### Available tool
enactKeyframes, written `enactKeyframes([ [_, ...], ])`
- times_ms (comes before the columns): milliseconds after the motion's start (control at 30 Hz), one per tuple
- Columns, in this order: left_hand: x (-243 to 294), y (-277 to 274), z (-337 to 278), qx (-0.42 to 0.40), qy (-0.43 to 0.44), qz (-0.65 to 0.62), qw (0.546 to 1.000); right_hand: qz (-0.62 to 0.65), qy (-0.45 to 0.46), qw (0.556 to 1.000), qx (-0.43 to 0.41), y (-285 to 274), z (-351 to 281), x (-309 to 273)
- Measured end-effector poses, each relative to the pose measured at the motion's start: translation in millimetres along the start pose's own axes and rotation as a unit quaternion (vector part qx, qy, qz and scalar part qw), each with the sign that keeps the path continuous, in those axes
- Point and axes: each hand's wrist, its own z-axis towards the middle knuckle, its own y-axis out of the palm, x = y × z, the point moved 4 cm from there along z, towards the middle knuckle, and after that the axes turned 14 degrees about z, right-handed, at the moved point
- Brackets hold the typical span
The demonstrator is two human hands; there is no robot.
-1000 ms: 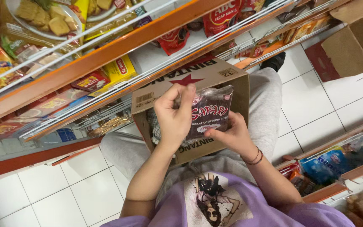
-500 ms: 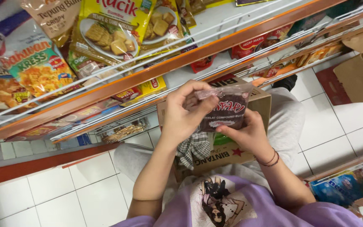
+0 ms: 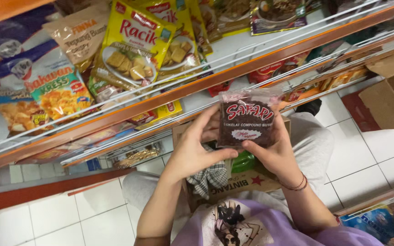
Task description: The person takes various packaged items, including tea boxes and chocolate bars, from a cardboard box and places them onto a store shelf, occasionally using a barcode scanner.
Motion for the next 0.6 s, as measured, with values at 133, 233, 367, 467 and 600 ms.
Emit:
enactKeyframes([
  [133, -1, 33, 15, 0.020, -0.027, -0.012, 0.999, -0.025, -0.014, 0.999, 0.019, -22, 1, -36],
  [233, 1, 55, 39, 0.079, 0.012, -0.107, 0.991, 0.014, -0.039, 0.999, 0.007, -37, 7, -66],
  [367, 16, 91, 78, 0.084, 0.074, -0.118, 0.987, -0.017, -0.139, 0.988, 0.068, -61, 22, -104],
  [467, 32, 114, 114, 0.077, 0.096, -0.133, 0.983, -0.001, -0.231, 0.968, 0.099, -86, 43, -128],
  [600, 46, 146, 171, 0.077, 0.087, -0.129, 0.985, -0.015, -0.301, 0.946, 0.116, -121, 81, -149],
])
